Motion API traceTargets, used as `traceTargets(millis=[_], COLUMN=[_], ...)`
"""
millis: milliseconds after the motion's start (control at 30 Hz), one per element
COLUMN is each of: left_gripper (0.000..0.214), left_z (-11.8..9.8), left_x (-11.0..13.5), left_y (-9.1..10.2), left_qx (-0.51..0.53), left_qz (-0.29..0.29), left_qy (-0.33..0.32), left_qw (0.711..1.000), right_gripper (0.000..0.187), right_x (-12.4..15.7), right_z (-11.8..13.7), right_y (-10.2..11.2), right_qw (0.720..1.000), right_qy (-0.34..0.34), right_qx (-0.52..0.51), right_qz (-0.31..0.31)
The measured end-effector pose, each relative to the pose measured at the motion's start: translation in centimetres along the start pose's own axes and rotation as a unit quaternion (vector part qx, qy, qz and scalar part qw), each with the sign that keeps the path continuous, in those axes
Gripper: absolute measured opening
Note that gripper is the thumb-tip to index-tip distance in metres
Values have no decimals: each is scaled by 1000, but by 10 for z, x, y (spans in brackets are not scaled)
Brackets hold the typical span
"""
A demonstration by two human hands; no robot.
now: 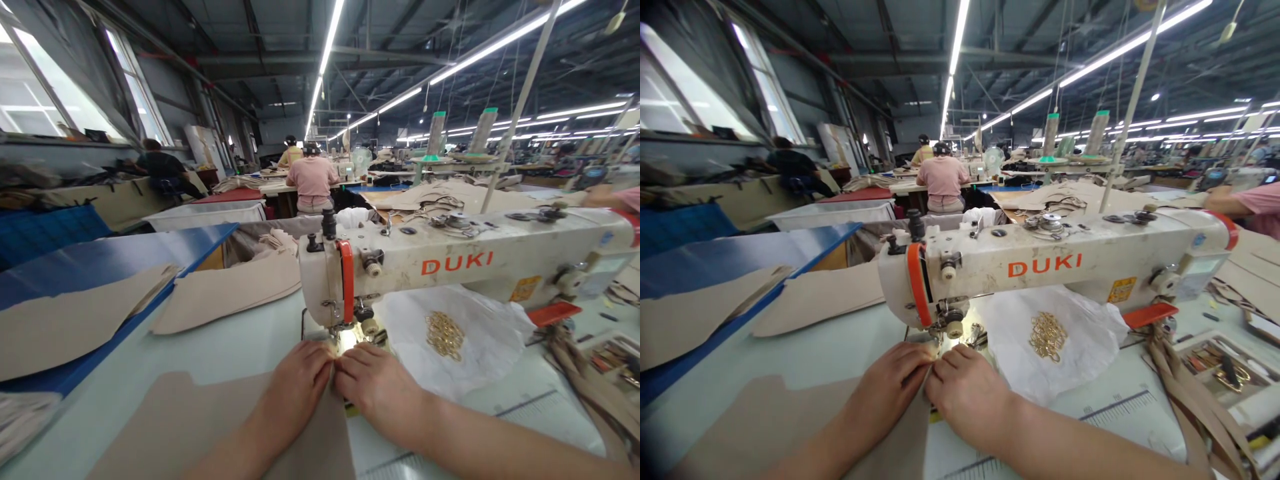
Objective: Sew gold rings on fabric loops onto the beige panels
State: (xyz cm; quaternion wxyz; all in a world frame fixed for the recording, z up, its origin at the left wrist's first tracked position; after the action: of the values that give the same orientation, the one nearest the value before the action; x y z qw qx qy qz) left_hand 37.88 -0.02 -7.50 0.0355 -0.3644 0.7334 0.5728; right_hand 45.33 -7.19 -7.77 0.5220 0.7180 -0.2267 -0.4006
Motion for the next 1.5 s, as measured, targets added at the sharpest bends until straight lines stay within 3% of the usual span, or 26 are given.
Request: traceTargets(millis=[267,767,1067,1267,1500], left_gripper=[16,22,20,24,32], left_z=[6,13,14,8,7], left_x=[-15,-23,-22,-11,7], left_y=[-4,1,0,0,-2], left_qx=[-6,13,5,-16,-94], left_qz=[16,-26,1,-2,33], left_qy=[6,10,42,-15,-51], left_qw=[1000,1000,999,1000,994], right_gripper=[7,5,9,5,6], right_x=[-2,-2,1,6,6], right_z=[-15,-20,-19,-8,-5], right_y=[-4,-11,-10,-3,1], right_qw=[999,998,997,998,998], right_qy=[-38,-64,-62,-10,12], right_qx=[-19,-24,-16,-48,-50], right_qz=[-5,1,-33,-48,-20])
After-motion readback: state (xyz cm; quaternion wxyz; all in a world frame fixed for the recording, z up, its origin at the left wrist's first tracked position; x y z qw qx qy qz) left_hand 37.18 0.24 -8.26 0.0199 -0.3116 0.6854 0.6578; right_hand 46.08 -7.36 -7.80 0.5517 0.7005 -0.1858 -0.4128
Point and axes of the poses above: each hand's wrist, its own x-axis away from the middle knuckle, its own y-axis out of the back of the hand, z = x × y, the point moved 6 cm from there along -x, towards the middle knuckle, and after that the axes turned 10 degrees about y, right-handed, at the moved point
